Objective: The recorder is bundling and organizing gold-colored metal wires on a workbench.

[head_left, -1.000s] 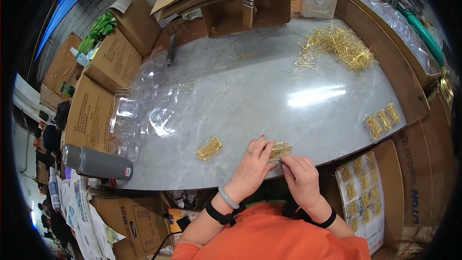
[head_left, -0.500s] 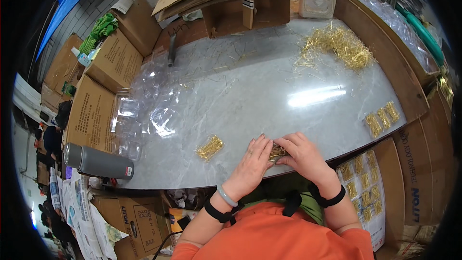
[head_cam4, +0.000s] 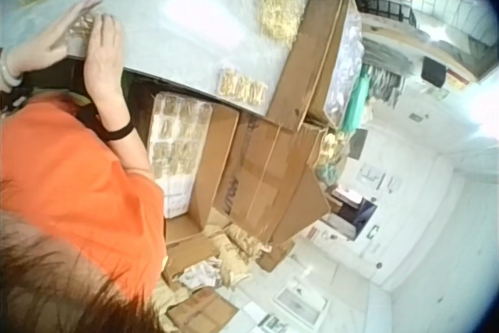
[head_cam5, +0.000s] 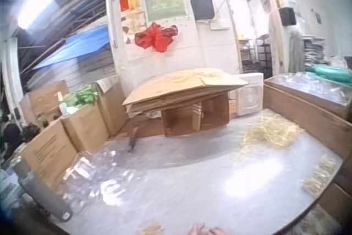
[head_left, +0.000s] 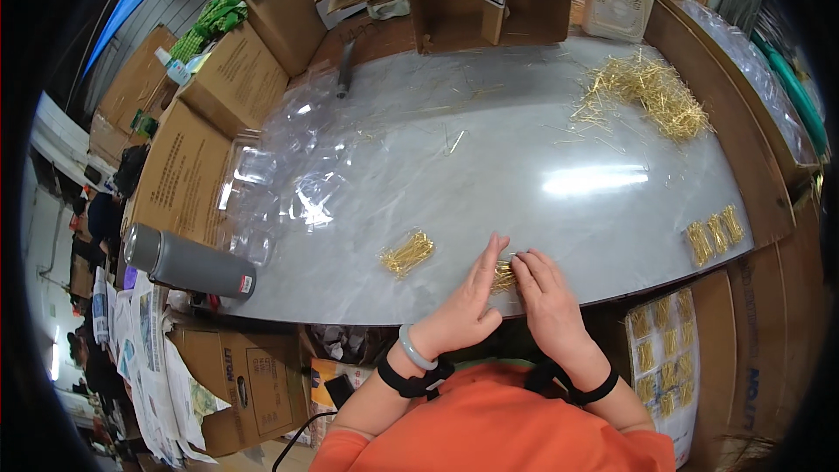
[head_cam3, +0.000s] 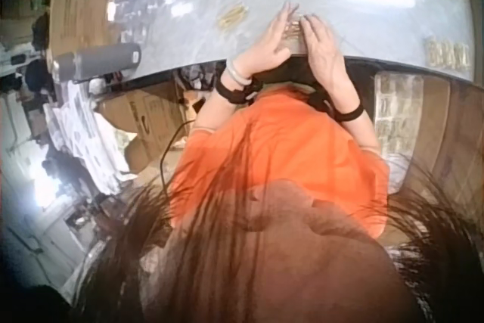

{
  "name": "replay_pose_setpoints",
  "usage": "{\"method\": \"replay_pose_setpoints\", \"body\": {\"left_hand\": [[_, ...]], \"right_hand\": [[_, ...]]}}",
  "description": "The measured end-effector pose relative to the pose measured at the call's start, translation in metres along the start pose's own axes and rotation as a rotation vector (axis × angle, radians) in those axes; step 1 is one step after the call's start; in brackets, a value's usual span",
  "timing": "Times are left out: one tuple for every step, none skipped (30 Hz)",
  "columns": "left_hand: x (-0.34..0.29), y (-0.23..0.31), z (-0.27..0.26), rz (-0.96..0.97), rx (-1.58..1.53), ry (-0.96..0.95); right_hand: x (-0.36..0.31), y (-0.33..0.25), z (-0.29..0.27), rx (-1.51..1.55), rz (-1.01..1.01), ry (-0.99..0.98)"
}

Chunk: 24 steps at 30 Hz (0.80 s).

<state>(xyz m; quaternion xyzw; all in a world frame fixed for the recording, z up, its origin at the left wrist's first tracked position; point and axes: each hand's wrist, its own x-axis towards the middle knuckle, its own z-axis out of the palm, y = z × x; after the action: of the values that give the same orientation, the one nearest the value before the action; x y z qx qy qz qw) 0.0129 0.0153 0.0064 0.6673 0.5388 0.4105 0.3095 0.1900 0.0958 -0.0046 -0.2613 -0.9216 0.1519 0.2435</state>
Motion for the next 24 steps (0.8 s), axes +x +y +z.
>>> {"method": "replay_pose_setpoints", "body": {"left_hand": [[-0.004, -0.001, 0.002, 0.007, 0.07, 0.01], [-0.008, -0.002, 0.004, 0.014, 0.141, 0.021], [-0.01, -0.003, 0.007, -0.018, 0.14, 0.016], [-0.013, -0.001, 0.009, -0.059, 0.154, 0.019], [-0.015, 0.0, 0.013, -0.103, 0.169, 0.026], [-0.017, -0.007, 0.019, -0.061, 0.232, 0.064], [-0.016, -0.015, 0.026, -0.022, 0.299, 0.101], [-0.013, -0.011, 0.029, -0.014, 0.312, 0.12], [-0.009, -0.012, 0.037, 0.009, 0.327, 0.16], [-0.007, -0.011, 0.043, 0.008, 0.337, 0.19], [-0.006, -0.01, 0.049, -0.019, 0.338, 0.208], [-0.006, -0.011, 0.052, -0.043, 0.332, 0.224], [-0.007, -0.012, 0.05, -0.001, 0.338, 0.228], [-0.008, -0.012, 0.047, 0.042, 0.343, 0.229], [-0.009, -0.012, 0.045, 0.089, 0.345, 0.225], [-0.01, -0.012, 0.043, 0.085, 0.35, 0.209], [-0.011, -0.012, 0.042, 0.082, 0.353, 0.19], [-0.01, -0.011, 0.04, 0.084, 0.356, 0.168], [-0.01, -0.012, 0.037, 0.054, 0.302, 0.18], [-0.013, -0.013, 0.03, 0.025, 0.246, 0.189], [-0.019, -0.014, 0.022, -0.006, 0.193, 0.201], [-0.025, -0.01, -0.001, -0.019, 0.326, 0.227], [-0.031, -0.015, -0.029, -0.111, 0.338, 0.315], [-0.035, -0.02, -0.057, -0.201, 0.34, 0.399]], "right_hand": [[0.003, 0.0, -0.001, 0.014, -0.001, 0.033], [0.003, 0.0, -0.001, 0.019, 0.002, 0.035], [0.003, 0.001, 0.0, 0.027, -0.001, 0.037], [0.006, 0.0, 0.002, 0.051, -0.015, 0.042], [0.007, -0.002, -0.001, 0.07, -0.007, 0.021], [0.006, 0.001, 0.0, 0.123, -0.014, -0.005], [0.004, 0.0, -0.005, 0.152, 0.002, -0.024], [0.002, -0.003, -0.012, 0.179, 0.017, -0.041], [0.001, -0.008, -0.015, 0.136, 0.024, -0.055], [-0.001, -0.011, -0.015, 0.091, 0.027, -0.073], [-0.005, -0.012, -0.01, 0.029, 0.023, -0.059], [-0.008, -0.009, -0.006, 0.001, 0.003, -0.049], [-0.011, -0.005, -0.003, -0.028, -0.014, -0.038], [-0.012, -0.004, -0.001, -0.058, -0.029, -0.025], [-0.013, -0.004, -0.001, -0.084, -0.04, -0.001], [-0.011, -0.004, 0.0, -0.081, -0.044, 0.002], [-0.009, -0.003, 0.0, -0.079, -0.044, 0.005], [-0.006, -0.001, -0.001, -0.08, -0.041, 0.013], [-0.003, 0.001, -0.002, -0.086, -0.053, 0.018], [0.001, 0.004, -0.002, -0.094, -0.063, 0.023], [0.005, 0.008, -0.001, -0.098, -0.077, 0.027], [0.008, 0.014, -0.002, -0.095, -0.075, 0.038], [0.011, 0.018, -0.003, -0.091, -0.074, 0.047], [0.013, 0.022, -0.004, -0.09, -0.068, 0.058]]}}
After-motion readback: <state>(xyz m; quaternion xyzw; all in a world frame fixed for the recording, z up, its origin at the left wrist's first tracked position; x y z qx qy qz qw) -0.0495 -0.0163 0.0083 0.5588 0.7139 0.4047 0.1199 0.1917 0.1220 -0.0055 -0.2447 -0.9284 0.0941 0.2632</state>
